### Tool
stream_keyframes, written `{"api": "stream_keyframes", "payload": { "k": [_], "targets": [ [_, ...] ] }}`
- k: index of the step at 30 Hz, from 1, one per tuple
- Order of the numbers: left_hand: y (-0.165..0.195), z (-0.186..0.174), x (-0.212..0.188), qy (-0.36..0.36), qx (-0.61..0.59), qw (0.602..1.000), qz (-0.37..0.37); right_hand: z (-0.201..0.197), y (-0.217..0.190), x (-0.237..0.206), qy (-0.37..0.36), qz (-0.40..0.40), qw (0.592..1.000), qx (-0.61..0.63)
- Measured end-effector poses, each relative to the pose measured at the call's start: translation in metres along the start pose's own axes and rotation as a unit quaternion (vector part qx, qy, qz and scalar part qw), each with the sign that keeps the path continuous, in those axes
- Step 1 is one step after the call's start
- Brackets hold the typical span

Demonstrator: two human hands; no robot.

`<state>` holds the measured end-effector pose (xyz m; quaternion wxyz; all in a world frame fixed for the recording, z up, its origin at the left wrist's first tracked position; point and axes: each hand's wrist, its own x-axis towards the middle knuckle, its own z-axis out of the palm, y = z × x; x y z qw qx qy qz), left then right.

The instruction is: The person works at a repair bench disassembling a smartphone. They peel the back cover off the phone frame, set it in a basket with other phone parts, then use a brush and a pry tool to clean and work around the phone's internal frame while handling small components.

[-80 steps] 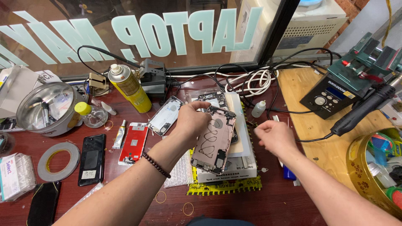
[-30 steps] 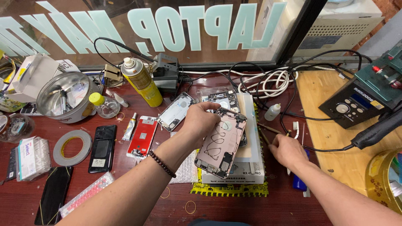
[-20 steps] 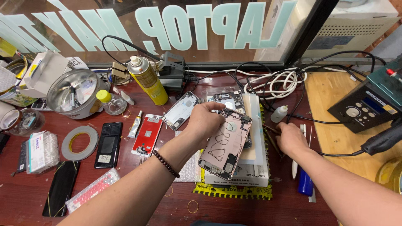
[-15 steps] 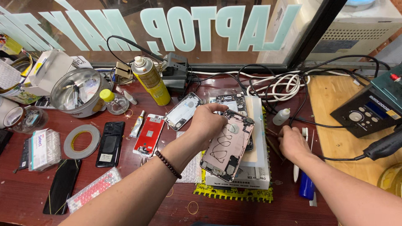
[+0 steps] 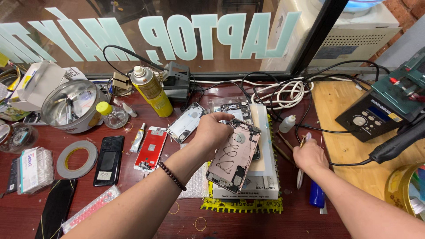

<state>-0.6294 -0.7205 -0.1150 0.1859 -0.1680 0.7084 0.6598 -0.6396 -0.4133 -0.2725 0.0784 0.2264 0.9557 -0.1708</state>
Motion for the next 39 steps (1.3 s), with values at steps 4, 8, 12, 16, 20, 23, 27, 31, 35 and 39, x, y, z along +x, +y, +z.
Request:
{"api": "stream_keyframes", "payload": {
  "k": [4, 8, 12, 16, 20, 23, 27, 31, 35, 39],
  "targets": [
    [0.001, -0.003, -0.002, -0.006, -0.001, 1.000, -0.001, -0.001, 0.008, -0.017, -0.031, 0.028, 0.978, 0.205],
    [0.001, -0.004, -0.006, -0.006, -0.012, 1.000, -0.013, -0.002, 0.019, -0.022, -0.086, 0.027, 0.950, 0.299],
    [0.001, -0.003, -0.007, -0.004, -0.013, 1.000, -0.019, -0.001, 0.023, -0.024, -0.091, 0.030, 0.923, 0.372],
    [0.001, -0.004, -0.007, -0.013, -0.020, 1.000, -0.009, -0.009, 0.016, -0.031, -0.096, 0.064, 0.893, 0.436],
    [-0.002, -0.005, -0.006, -0.009, -0.008, 1.000, -0.001, -0.034, -0.004, -0.041, -0.032, -0.057, 0.925, 0.374],
    [-0.004, -0.006, -0.003, 0.006, 0.044, 0.999, 0.017, -0.064, -0.038, -0.048, 0.003, -0.129, 0.890, 0.436],
    [-0.006, -0.008, -0.003, 0.025, 0.066, 0.997, 0.035, -0.114, -0.093, -0.065, -0.037, -0.176, 0.811, 0.557],
    [-0.004, -0.011, -0.004, 0.024, 0.068, 0.997, 0.029, -0.128, -0.143, -0.095, -0.085, -0.285, 0.807, 0.511],
    [-0.003, -0.018, -0.007, 0.031, 0.095, 0.995, 0.024, -0.126, -0.174, -0.118, -0.045, -0.340, 0.839, 0.423],
    [-0.004, -0.024, -0.006, 0.033, 0.089, 0.995, 0.033, -0.120, -0.187, -0.128, -0.040, -0.334, 0.853, 0.400]
  ]
}}
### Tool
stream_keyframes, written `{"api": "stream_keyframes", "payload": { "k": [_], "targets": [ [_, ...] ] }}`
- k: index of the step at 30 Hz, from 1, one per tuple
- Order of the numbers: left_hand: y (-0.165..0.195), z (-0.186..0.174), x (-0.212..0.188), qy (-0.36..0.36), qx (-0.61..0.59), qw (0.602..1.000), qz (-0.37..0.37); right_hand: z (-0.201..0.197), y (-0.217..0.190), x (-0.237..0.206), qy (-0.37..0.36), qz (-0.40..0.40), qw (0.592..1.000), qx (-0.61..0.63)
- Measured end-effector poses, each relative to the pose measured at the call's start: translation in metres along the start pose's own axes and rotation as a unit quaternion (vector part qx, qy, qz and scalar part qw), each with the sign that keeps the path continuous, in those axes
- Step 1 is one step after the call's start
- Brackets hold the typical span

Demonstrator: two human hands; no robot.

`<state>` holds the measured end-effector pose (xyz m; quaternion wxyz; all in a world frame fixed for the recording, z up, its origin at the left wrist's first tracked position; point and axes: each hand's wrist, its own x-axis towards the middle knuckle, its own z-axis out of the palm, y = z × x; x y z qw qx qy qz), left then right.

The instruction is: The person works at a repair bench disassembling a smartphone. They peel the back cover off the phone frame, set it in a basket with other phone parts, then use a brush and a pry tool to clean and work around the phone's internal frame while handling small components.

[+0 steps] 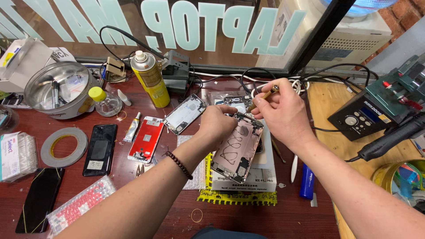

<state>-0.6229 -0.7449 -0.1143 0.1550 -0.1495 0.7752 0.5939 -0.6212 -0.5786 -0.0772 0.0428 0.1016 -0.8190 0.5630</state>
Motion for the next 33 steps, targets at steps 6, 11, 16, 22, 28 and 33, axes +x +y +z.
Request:
{"api": "stream_keyframes", "payload": {
  "k": [6, 11, 16, 22, 28, 33],
  "targets": [
    [-0.007, 0.000, 0.005, 0.012, -0.001, 1.000, 0.027, 0.005, 0.006, 0.000, 0.001, 0.002, 1.000, 0.003],
    [-0.009, 0.001, 0.007, 0.013, 0.008, 1.000, 0.027, 0.003, 0.009, 0.001, 0.007, 0.012, 1.000, 0.016],
    [-0.007, 0.001, 0.008, 0.014, 0.007, 1.000, 0.024, 0.003, 0.004, 0.000, 0.015, 0.006, 1.000, 0.011],
    [-0.006, 0.000, 0.008, 0.015, 0.012, 1.000, 0.021, 0.003, -0.004, -0.002, 0.012, -0.017, 0.999, -0.042],
    [-0.005, 0.000, 0.008, 0.009, 0.002, 1.000, 0.024, 0.005, -0.010, -0.002, 0.009, 0.001, 0.998, -0.058],
    [-0.006, 0.000, 0.008, 0.011, 0.012, 1.000, 0.027, 0.006, -0.010, -0.002, 0.008, 0.003, 0.998, -0.066]
  ]
}}
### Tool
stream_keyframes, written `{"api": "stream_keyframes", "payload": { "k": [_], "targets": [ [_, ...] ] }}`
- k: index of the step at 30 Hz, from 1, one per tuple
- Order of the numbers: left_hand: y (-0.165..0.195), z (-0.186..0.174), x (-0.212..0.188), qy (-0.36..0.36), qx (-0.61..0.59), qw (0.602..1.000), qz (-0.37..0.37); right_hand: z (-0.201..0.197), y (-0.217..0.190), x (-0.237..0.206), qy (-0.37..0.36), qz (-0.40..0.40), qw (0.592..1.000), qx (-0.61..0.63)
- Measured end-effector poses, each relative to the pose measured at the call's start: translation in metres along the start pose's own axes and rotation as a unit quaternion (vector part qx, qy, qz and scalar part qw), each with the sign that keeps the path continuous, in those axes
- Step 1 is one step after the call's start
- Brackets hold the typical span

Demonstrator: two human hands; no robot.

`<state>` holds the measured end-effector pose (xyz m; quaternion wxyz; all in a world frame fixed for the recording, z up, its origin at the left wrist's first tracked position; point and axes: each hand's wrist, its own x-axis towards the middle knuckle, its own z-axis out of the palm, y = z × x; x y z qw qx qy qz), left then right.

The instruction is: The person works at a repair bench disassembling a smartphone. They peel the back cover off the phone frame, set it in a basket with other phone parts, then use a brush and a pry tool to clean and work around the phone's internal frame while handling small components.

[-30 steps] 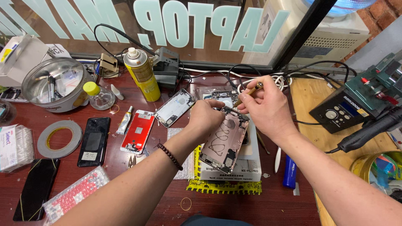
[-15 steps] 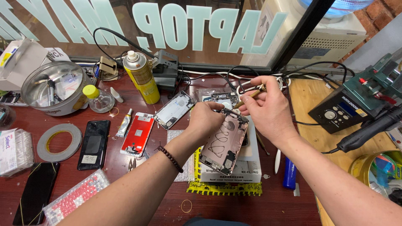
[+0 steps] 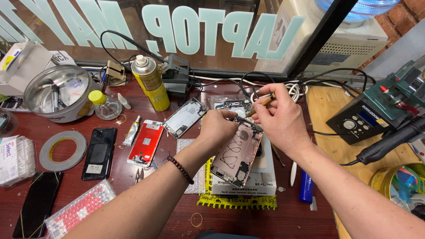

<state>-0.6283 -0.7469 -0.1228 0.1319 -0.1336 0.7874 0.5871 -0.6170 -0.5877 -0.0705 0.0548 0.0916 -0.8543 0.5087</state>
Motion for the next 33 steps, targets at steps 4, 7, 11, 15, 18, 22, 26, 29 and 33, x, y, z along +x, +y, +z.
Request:
{"api": "stream_keyframes", "payload": {
  "k": [4, 7, 11, 15, 18, 22, 26, 29, 33],
  "targets": [
    [0.000, 0.000, 0.000, -0.003, 0.002, 1.000, -0.001, 0.000, 0.001, 0.000, 0.000, 0.003, 1.000, -0.002],
    [0.000, 0.000, 0.001, -0.001, 0.000, 1.000, -0.002, 0.000, 0.002, -0.001, 0.000, 0.006, 1.000, -0.002],
    [-0.002, 0.000, 0.003, -0.001, 0.004, 1.000, 0.002, 0.001, 0.003, 0.000, 0.000, 0.000, 1.000, 0.004],
    [-0.004, 0.000, 0.005, 0.001, 0.013, 1.000, 0.010, 0.001, 0.001, 0.000, 0.003, -0.036, 0.998, -0.056],
    [-0.005, 0.001, 0.006, 0.005, 0.010, 1.000, 0.017, 0.000, -0.003, 0.000, 0.019, -0.156, 0.975, -0.157],
    [-0.007, 0.001, 0.004, 0.000, 0.019, 1.000, 0.007, -0.001, -0.010, 0.003, -0.036, -0.193, 0.956, -0.218],
    [-0.007, -0.001, 0.003, -0.005, 0.027, 1.000, 0.007, -0.002, -0.017, 0.012, -0.080, -0.225, 0.944, -0.230],
    [-0.006, -0.001, 0.004, 0.001, 0.031, 0.999, 0.015, -0.005, -0.022, 0.017, -0.094, -0.236, 0.940, -0.228],
    [-0.008, -0.002, 0.004, -0.003, 0.031, 0.999, 0.011, -0.011, -0.028, 0.024, -0.089, -0.209, 0.933, -0.278]
  ]
}}
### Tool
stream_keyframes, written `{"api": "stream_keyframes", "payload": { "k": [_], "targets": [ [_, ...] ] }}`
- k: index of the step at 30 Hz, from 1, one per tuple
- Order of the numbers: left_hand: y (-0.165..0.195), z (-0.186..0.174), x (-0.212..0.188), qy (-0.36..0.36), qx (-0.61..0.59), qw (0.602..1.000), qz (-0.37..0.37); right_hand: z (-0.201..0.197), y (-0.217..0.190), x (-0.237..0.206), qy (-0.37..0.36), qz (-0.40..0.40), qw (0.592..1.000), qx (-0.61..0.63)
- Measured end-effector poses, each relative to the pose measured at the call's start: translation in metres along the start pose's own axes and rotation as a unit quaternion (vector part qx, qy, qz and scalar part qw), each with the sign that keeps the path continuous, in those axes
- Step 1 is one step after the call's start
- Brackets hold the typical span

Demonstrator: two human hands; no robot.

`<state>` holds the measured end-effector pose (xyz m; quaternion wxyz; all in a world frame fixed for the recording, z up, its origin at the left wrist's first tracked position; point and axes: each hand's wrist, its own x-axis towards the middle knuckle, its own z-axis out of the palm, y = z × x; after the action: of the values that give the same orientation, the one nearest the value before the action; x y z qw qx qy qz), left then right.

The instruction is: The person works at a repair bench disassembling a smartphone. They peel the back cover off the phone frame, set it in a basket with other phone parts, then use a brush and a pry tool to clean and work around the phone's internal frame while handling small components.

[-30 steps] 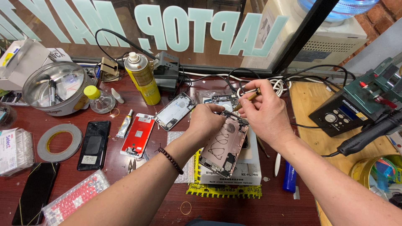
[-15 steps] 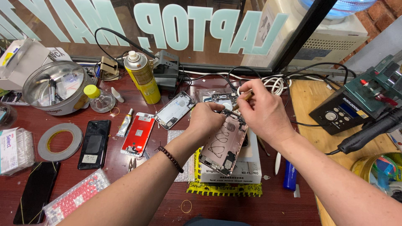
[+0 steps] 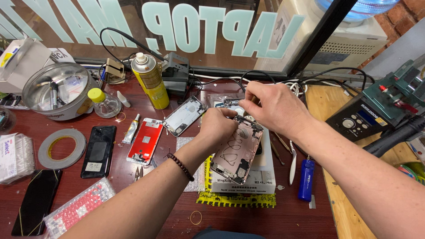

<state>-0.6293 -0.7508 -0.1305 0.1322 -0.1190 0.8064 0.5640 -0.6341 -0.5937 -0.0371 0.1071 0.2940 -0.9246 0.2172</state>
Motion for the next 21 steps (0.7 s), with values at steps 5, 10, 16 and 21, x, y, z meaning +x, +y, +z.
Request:
{"api": "stream_keyframes", "payload": {
  "k": [5, 10, 16, 21],
  "targets": [
    [0.002, 0.001, 0.000, 0.006, -0.005, 1.000, -0.008, 0.000, 0.001, 0.010, -0.018, 0.021, 0.999, -0.027],
    [0.004, 0.001, -0.001, 0.011, 0.015, 1.000, -0.015, 0.005, 0.003, 0.011, -0.035, 0.000, 0.999, -0.023],
    [0.005, 0.000, -0.002, 0.007, -0.004, 1.000, -0.018, 0.000, 0.007, 0.013, -0.079, 0.000, 0.996, 0.028],
    [0.005, 0.000, -0.003, 0.001, -0.018, 0.999, -0.027, -0.006, 0.002, 0.020, -0.132, 0.047, 0.990, -0.003]
  ]
}}
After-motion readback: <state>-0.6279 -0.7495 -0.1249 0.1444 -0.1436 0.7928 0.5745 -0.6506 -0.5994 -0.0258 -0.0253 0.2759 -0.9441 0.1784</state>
